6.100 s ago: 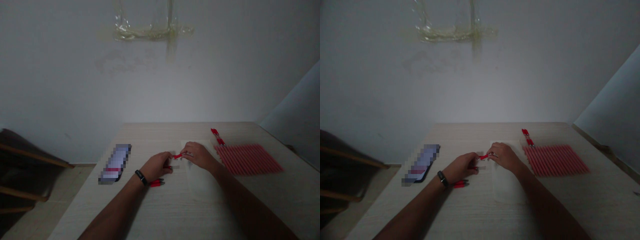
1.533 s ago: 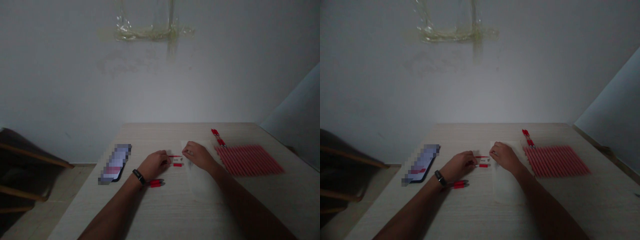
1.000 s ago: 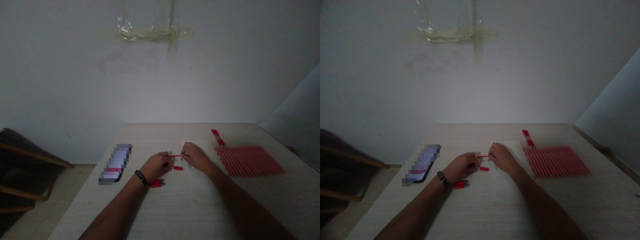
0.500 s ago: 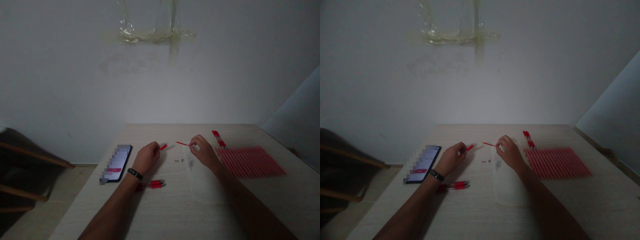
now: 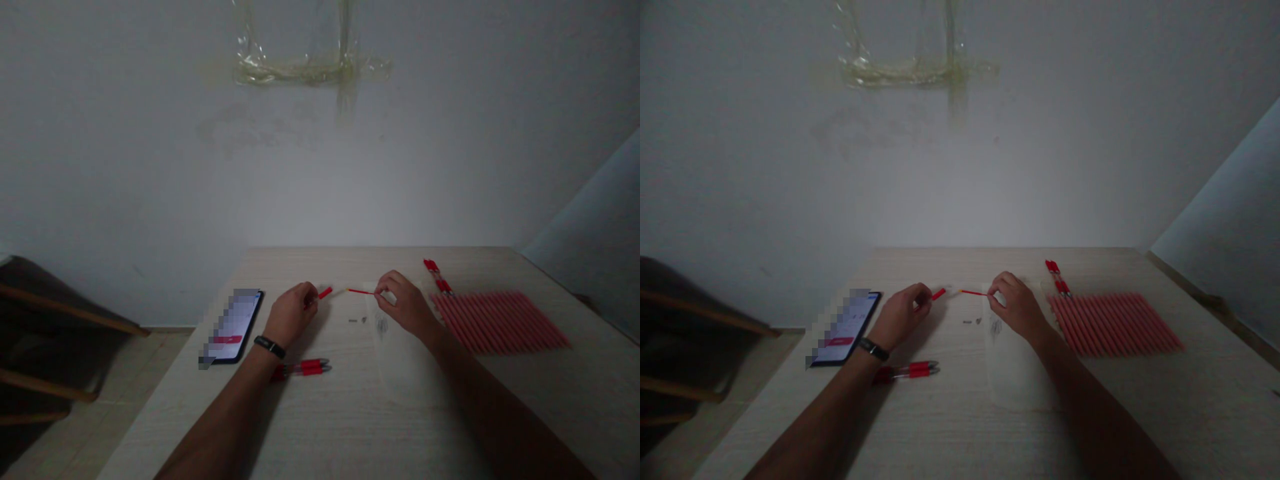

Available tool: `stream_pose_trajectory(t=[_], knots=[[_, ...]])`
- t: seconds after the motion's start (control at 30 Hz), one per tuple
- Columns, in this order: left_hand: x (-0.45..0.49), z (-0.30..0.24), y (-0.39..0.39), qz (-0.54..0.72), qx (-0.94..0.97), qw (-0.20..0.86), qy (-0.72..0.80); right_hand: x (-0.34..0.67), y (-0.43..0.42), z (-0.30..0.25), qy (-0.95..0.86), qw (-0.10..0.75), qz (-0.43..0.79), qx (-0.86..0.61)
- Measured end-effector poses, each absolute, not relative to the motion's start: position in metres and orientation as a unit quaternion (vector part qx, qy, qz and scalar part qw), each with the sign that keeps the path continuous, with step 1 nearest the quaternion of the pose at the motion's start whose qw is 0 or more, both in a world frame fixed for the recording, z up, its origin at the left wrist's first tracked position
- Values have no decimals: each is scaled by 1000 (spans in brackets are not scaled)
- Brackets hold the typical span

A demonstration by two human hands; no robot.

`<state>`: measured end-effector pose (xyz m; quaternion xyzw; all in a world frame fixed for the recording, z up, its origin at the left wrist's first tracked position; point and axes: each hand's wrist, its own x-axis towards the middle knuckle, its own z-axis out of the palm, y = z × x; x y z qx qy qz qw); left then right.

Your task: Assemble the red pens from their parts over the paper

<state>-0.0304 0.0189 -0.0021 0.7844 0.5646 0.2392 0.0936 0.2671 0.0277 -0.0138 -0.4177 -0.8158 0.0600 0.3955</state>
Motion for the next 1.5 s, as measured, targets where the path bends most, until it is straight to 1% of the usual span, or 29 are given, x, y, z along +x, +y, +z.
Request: stream_pose_trajectory(t=[0.23, 0.47, 0.57, 0.73, 1.27, 1.5], knots=[[-32, -5, 20, 256, 788, 88, 553, 269, 30, -13, -829, 369, 31, -419], [-32, 0, 20, 238, 804, 74, 539, 272, 30, -10, -847, 344, 23, -405], [-25, 1, 16, 250, 812, 87, 520, 265, 26, -12, -853, 346, 36, -389], [-9, 1, 8, 246, 851, 140, 441, 244, 15, -14, -873, 333, 59, -352], [-8, -1, 8, 269, 823, 168, 471, 245, 17, -22, -840, 376, 97, -380], [-6, 2, 6, 256, 835, 171, 456, 241, 15, -21, -847, 368, 106, -370]])
